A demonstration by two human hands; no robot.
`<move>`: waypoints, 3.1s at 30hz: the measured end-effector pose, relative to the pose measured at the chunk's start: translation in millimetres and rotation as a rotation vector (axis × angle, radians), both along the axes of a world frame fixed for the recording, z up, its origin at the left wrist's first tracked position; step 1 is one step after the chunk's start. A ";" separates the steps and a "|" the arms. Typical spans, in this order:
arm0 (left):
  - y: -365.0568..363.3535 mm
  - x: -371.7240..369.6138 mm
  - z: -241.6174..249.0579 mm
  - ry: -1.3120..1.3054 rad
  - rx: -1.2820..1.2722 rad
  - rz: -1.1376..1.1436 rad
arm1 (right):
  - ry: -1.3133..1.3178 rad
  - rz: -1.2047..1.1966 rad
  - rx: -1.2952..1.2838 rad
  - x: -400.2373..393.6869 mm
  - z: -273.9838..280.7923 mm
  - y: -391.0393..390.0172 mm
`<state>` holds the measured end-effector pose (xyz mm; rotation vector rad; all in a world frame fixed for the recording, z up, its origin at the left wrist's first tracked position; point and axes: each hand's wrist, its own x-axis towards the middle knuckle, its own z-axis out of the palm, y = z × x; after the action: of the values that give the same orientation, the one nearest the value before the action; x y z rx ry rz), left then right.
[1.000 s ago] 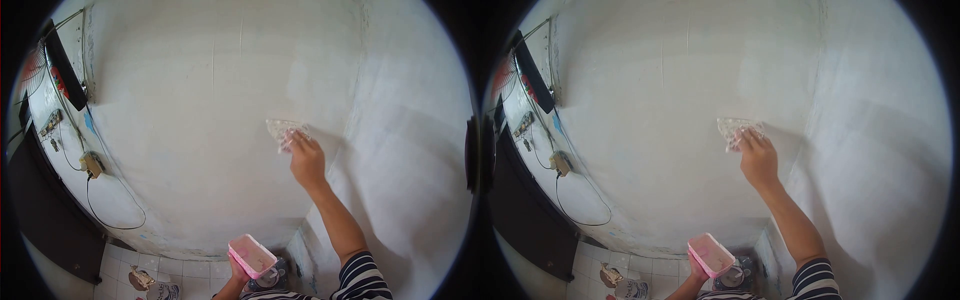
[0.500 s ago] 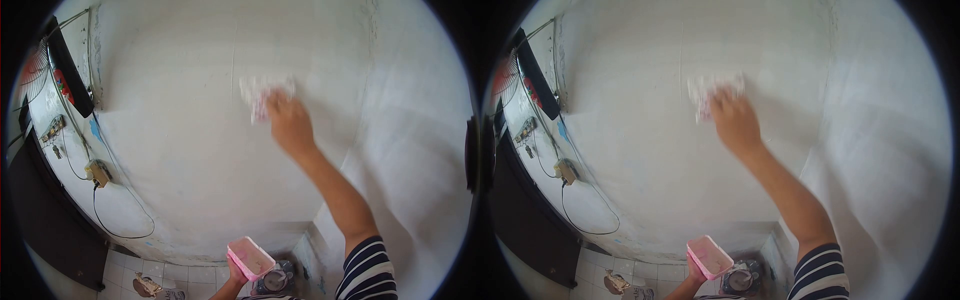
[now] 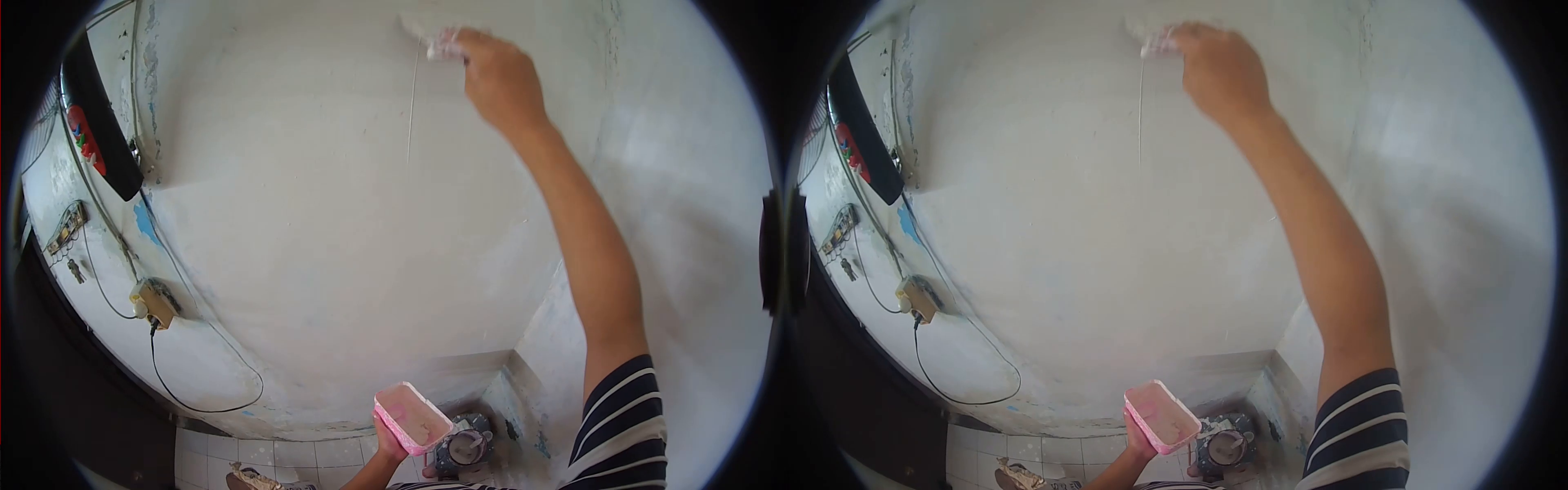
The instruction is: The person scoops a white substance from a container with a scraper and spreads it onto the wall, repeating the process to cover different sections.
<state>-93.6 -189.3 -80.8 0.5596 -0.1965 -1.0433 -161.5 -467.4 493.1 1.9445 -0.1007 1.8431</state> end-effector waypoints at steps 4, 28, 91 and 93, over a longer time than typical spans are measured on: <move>7.8 10.2 -10.4 0.038 -0.060 -0.077 | 0.136 -0.113 -0.026 20.4 -142.8 25.0; 27.5 50.0 24.1 -0.324 0.037 0.651 | 0.545 0.615 1.293 -29.3 -394.3 246.5; 82.3 56.4 -3.0 -0.802 -0.010 0.411 | 0.655 1.084 2.578 -38.1 -466.1 198.4; 83.8 60.3 -30.2 -0.810 0.021 0.356 | 0.635 1.124 2.589 -38.0 -474.0 196.1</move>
<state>-33.3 -105.6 -111.0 0.9781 -0.7673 -0.4285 -199.6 -271.2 19.0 -0.9487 0.5835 0.0323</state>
